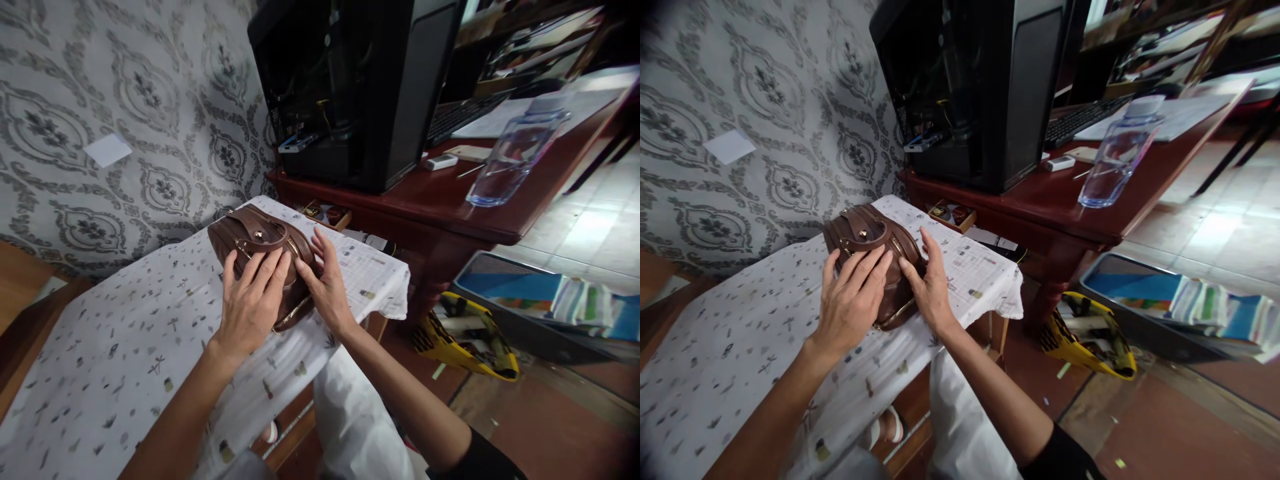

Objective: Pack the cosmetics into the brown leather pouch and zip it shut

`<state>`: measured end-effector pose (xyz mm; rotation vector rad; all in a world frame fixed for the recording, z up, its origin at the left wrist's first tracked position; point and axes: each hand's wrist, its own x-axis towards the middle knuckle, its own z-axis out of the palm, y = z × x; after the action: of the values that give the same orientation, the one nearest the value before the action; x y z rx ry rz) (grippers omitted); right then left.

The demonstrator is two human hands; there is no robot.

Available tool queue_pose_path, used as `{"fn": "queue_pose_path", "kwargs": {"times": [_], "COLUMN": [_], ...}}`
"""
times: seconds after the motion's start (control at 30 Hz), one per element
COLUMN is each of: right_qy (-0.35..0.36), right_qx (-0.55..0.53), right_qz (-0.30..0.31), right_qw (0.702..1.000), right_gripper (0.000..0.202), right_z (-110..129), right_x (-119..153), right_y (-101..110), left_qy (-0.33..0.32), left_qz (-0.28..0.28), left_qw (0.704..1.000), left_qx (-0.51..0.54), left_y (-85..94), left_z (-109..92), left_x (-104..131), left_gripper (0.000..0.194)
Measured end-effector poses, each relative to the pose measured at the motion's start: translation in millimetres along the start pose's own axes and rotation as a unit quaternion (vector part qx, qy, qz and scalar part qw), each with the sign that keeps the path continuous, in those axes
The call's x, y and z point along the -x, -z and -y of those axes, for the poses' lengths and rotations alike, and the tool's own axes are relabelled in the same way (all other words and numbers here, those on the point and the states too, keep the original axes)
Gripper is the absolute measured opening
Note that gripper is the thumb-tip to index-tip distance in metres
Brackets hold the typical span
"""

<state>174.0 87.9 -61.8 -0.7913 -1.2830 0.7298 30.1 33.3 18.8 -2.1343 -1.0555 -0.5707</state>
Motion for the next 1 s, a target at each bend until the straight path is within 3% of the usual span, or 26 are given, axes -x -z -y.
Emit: {"fn": "queue_pose_path", "kwargs": {"times": [0.1, 0.17, 0.23, 0.3, 0.43, 0.57, 0.73, 1.0], "right_qy": [0.082, 0.139, 0.188, 0.218, 0.227, 0.245, 0.277, 0.290], "right_qx": [0.109, 0.153, 0.162, 0.155, 0.162, 0.175, 0.179, 0.194], "right_qz": [-0.067, -0.072, -0.057, -0.047, -0.037, -0.041, -0.030, -0.031], "right_qw": [0.988, 0.976, 0.967, 0.962, 0.960, 0.953, 0.944, 0.937], "right_gripper": [0.041, 0.029, 0.033, 0.037, 0.034, 0.030, 0.032, 0.038], "right_z": [5, 8, 9, 10, 13, 12, 9, 7], "right_x": [5, 7, 8, 9, 11, 12, 11, 10], "right_y": [-5, -8, -12, -14, -15, -13, -12, -12], "left_qy": [0.004, 0.002, 0.029, 0.098, 0.218, 0.254, 0.317, 0.353], "left_qz": [-0.005, -0.038, -0.085, -0.116, -0.066, 0.000, -0.031, -0.088], "left_qw": [0.999, 0.997, 0.992, 0.984, 0.963, 0.951, 0.926, 0.876], "left_qx": [0.031, 0.068, 0.092, 0.097, 0.143, 0.175, 0.204, 0.317], "left_y": [2.5, 5.4, 8.7, 11.5, 13.4, 12.8, 9.8, -1.9], "left_z": [0, 4, 10, 17, 33, 41, 48, 59], "left_x": [2, 3, 3, 0, -13, -24, -28, -25], "left_gripper": [0.041, 0.035, 0.026, 0.020, 0.031, 0.013, 0.018, 0.029]}}
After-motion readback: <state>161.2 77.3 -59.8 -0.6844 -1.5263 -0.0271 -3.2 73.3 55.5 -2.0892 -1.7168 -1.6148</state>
